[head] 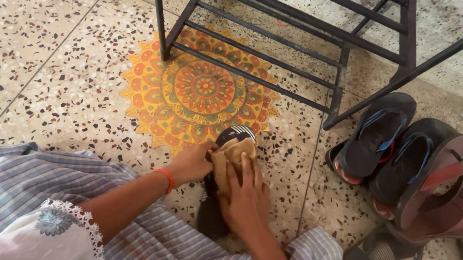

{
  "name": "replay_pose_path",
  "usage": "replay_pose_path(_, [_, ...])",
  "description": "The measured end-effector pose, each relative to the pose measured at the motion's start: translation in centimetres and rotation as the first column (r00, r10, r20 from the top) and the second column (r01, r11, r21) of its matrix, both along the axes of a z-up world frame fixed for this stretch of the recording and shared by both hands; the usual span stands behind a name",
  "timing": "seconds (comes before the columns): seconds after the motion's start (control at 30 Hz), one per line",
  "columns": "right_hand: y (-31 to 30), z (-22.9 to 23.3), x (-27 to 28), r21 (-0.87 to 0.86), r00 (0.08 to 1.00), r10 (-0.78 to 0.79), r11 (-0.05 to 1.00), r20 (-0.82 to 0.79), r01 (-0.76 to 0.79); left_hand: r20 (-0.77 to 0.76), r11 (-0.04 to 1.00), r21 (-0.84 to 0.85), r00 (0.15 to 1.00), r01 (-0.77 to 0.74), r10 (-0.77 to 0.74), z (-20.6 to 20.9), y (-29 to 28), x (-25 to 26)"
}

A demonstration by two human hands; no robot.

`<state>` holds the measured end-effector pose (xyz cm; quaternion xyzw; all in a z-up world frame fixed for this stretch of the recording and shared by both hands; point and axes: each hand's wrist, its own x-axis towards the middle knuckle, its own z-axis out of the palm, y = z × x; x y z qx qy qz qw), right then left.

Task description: The person sits on the floor and wipes a black sandal with a cloth, cleaning the upper, sole, and straps. The person handles the sandal one at a time, turning it over to clean different parts.

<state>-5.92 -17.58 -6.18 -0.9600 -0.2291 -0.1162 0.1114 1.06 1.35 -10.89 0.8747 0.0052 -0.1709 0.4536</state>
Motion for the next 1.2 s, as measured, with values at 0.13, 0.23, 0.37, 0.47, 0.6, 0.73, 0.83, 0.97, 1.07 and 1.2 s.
replay_pose_path(0.13, [-1.4, -0.3, 1.8, -0.056, 0.951, -0.113, 0.993, -0.287, 0.102, 0.038, 0.996, -0.051, 0.997, 0.067, -0.065, 0.1, -0.6, -0.7])
replay_pose_path(0.23, [-1.1, 0.4, 1.3, -0.168, 0.932, -0.181, 0.977, -0.314, 0.133, 0.058, 0.989, -0.128, 0.996, 0.073, -0.066, 0.0, -0.8, -1.1])
replay_pose_path(0.37, [0.3, 1.9, -1.5, -0.209, 0.918, -0.105, 0.978, -0.381, 0.025, -0.084, 0.974, -0.225, 0.996, -0.02, 0.001, -0.5, -0.6, -0.2])
replay_pose_path(0.47, [1.1, 2.2, -2.5, -0.209, 0.9, -0.071, 0.978, -0.429, -0.022, 0.101, 0.977, -0.188, 0.991, 0.106, -0.088, -0.9, -0.5, -0.3])
replay_pose_path(0.6, [0.7, 0.6, -0.9, -0.131, 0.976, -0.03, 0.991, -0.216, 0.001, 0.373, 0.969, -0.008, 0.9, 0.246, -0.225, -0.8, -0.6, -0.8])
replay_pose_path(0.73, [-0.2, -1.5, 0.3, -0.066, 0.994, -0.053, 0.997, -0.094, 0.047, 0.292, 0.974, 0.027, 0.93, 0.226, -0.224, -0.1, -0.8, -1.0])
replay_pose_path(0.83, [-0.6, -1.7, 1.0, -0.078, 0.979, -0.109, 0.992, -0.173, 0.097, 0.266, 0.977, 0.032, 0.941, 0.21, -0.211, 0.2, -1.1, -0.9])
replay_pose_path(0.97, [-0.6, -0.4, 0.8, -0.073, 0.952, -0.097, 0.994, -0.289, 0.079, 0.307, 0.987, -0.031, 0.942, 0.155, -0.138, -0.2, -1.5, -1.2])
replay_pose_path(1.07, [-0.4, 1.4, -0.2, -0.119, 0.917, -0.026, 0.993, -0.399, -0.024, 0.246, 0.995, -0.073, 0.968, 0.074, -0.054, -0.6, -1.4, -1.4])
replay_pose_path(1.2, [-1.2, 3.2, -1.5, -0.242, 0.821, -0.027, 0.961, -0.57, -0.137, 0.175, 0.992, -0.127, 0.984, 0.014, 0.008, -1.0, -1.5, -1.2])
